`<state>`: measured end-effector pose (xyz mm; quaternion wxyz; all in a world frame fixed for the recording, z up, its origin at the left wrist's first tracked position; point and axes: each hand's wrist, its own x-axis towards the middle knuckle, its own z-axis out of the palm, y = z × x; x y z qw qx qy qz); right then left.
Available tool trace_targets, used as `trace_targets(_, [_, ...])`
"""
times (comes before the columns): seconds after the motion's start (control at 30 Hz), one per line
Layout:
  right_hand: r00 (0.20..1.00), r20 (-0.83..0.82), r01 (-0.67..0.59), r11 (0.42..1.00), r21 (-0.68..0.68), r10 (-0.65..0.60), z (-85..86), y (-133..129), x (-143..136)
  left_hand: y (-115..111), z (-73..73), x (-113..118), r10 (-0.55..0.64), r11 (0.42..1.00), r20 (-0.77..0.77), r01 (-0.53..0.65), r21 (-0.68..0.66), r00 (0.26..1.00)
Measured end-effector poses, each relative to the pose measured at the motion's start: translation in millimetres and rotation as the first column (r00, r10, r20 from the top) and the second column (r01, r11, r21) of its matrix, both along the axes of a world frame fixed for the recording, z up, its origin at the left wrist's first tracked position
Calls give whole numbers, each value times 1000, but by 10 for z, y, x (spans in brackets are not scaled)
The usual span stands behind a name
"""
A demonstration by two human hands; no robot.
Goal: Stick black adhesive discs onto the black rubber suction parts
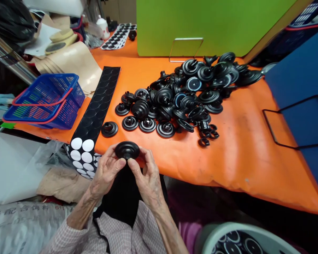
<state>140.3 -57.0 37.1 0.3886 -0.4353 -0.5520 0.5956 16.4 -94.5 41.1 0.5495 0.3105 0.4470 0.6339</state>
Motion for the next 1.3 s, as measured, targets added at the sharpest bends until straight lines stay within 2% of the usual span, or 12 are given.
trace_targets(0.07, [994, -89, -59, 998, 20, 60, -10, 21, -15, -3, 22, -11, -3, 1000, 56, 2, 16, 998])
trace_targets(0.13, [990, -120, -61, 996, 62, 68, -29, 25, -42, 3, 44, -19, -8, 1000, 126, 7, 10, 992])
trace_targets(0.23, [998, 17, 52, 969, 241, -57, -62, -16, -85, 22, 59, -22, 19, 999, 222, -9, -48, 975])
trace_targets(0.3, [969, 175, 78, 885, 459, -176, -76, -49, -99, 36, 57, -9, 40, 994, 276, -10, -111, 960])
trace_targets(0.37, [922, 296, 3, 766, 643, -252, -84, -63, -97, 48, 50, 22, 82, 985, 297, -32, -168, 951])
trace_targets(0.43, [897, 356, -92, 676, 731, -264, -78, -52, -84, 59, 42, 66, 130, 976, 276, -74, -204, 952])
trace_targets(0.5, [890, 375, -137, 632, 763, -261, -44, -31, -64, 74, 33, 108, 165, 969, 223, -116, -219, 961])
trace_targets(0.7, [904, 354, -132, 629, 766, -241, 144, -25, 61, 137, 3, 87, 230, 947, -14, -227, -230, 973])
trace_targets(0.87, [908, 348, -58, 751, 658, -235, 86, 5, 138, 136, 29, 69, 168, 963, 8, -162, -215, 986])
trace_targets(0.93, [912, 348, -58, 771, 634, -218, 51, 7, 131, 124, 30, 98, 168, 963, -5, -165, -214, 986])
trace_targets(1.17, [903, 357, -35, 789, 614, -238, 9, -13, 75, 91, -20, 171, 151, 969, -101, -168, -180, 983])
trace_targets(1.3, [879, 382, -52, 737, 674, -286, -56, -26, 61, 88, -2, 188, 123, 979, -87, -135, -152, 989])
